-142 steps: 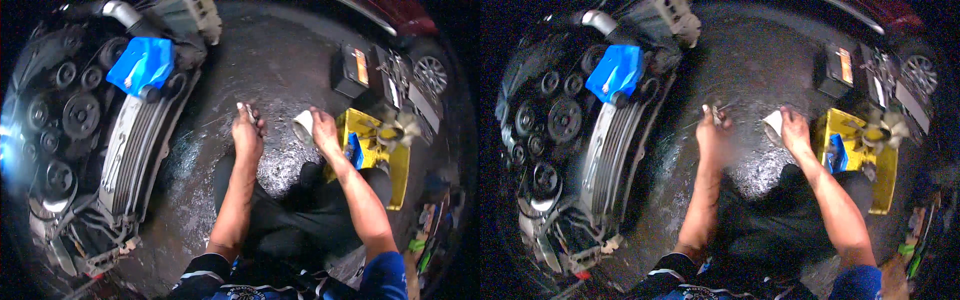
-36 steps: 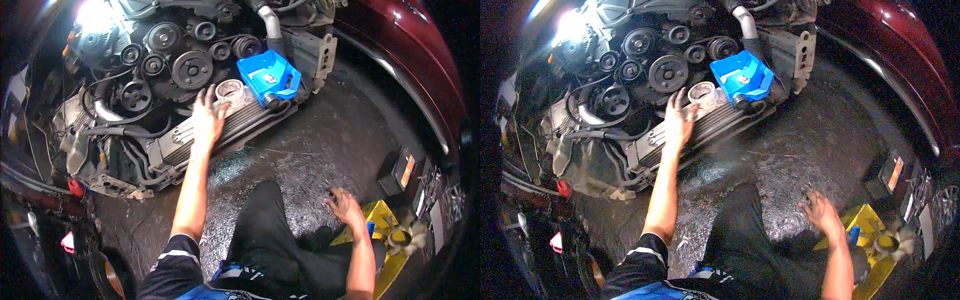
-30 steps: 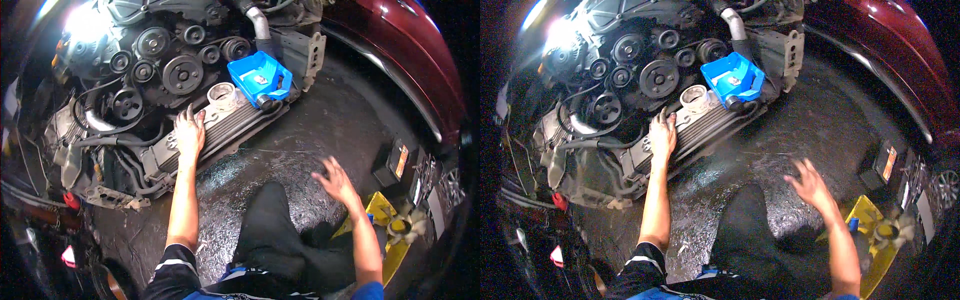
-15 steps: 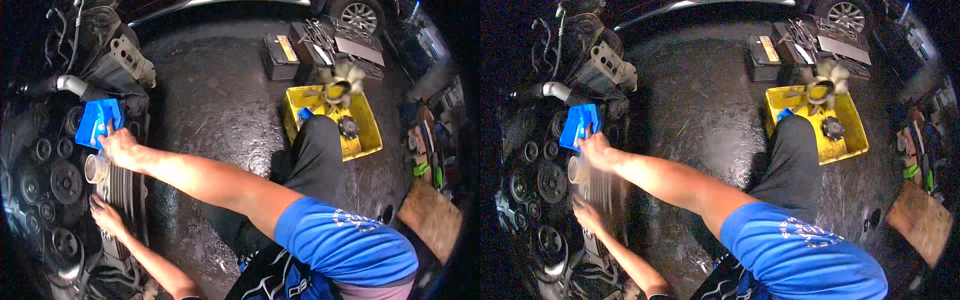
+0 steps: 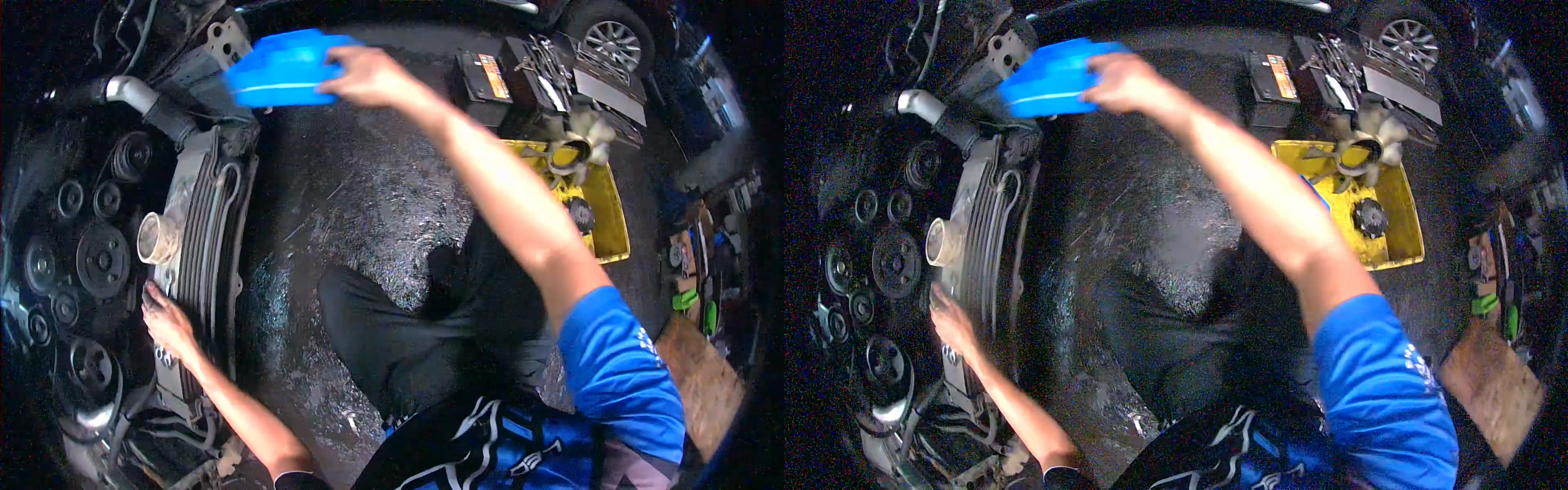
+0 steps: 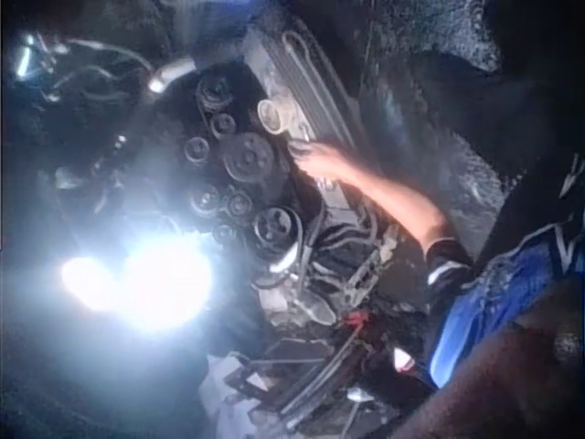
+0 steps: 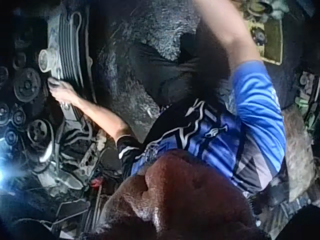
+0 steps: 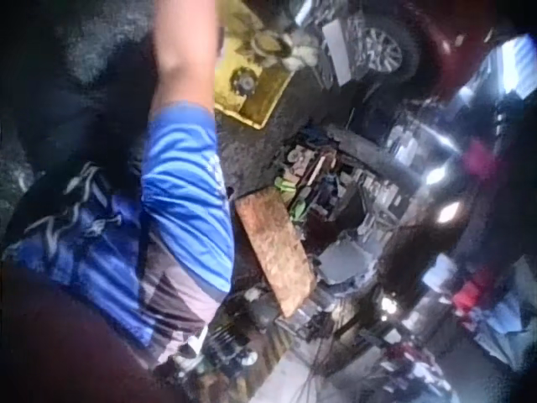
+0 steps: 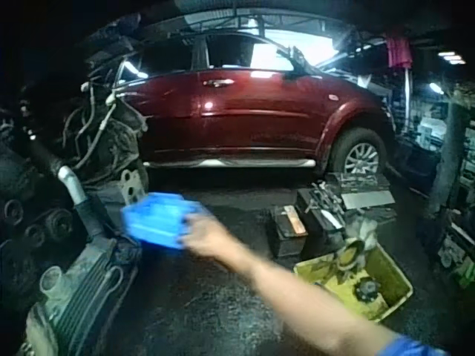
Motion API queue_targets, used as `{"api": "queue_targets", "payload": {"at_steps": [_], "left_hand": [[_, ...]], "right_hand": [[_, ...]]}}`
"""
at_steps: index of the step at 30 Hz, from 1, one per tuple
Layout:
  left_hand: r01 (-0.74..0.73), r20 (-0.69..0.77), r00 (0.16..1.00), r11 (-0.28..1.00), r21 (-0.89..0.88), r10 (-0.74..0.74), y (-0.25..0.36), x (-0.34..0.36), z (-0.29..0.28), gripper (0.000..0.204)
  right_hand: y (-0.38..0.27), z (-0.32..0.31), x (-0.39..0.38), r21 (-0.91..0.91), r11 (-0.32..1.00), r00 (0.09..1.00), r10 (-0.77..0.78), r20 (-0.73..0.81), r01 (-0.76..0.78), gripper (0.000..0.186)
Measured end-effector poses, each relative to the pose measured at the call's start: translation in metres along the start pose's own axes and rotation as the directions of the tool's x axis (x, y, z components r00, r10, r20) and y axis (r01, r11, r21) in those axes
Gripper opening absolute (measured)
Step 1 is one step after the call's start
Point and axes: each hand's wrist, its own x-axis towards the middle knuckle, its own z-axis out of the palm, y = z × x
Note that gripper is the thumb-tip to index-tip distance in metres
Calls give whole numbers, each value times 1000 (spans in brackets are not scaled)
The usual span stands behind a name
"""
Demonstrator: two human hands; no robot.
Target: The person uses a wrench to loosen components in an engine bay, selects a new part from a tool tray, and then cleans the component with a cloth while sitting on the floor.
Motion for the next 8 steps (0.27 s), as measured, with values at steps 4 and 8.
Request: {"api": "queue_targets", "payload": {"at_steps": [4,8], "left_hand": [[157,33,987,987,28,-158,6,-3,-5,59],[260,52,964,964,49,-263,-24,0,12,48]], "right_hand": [[113,12,-24,-115,992,996,50,-72,-58,55],[227,95,-76,-122,938,946,318,-67,-324,72]]}}
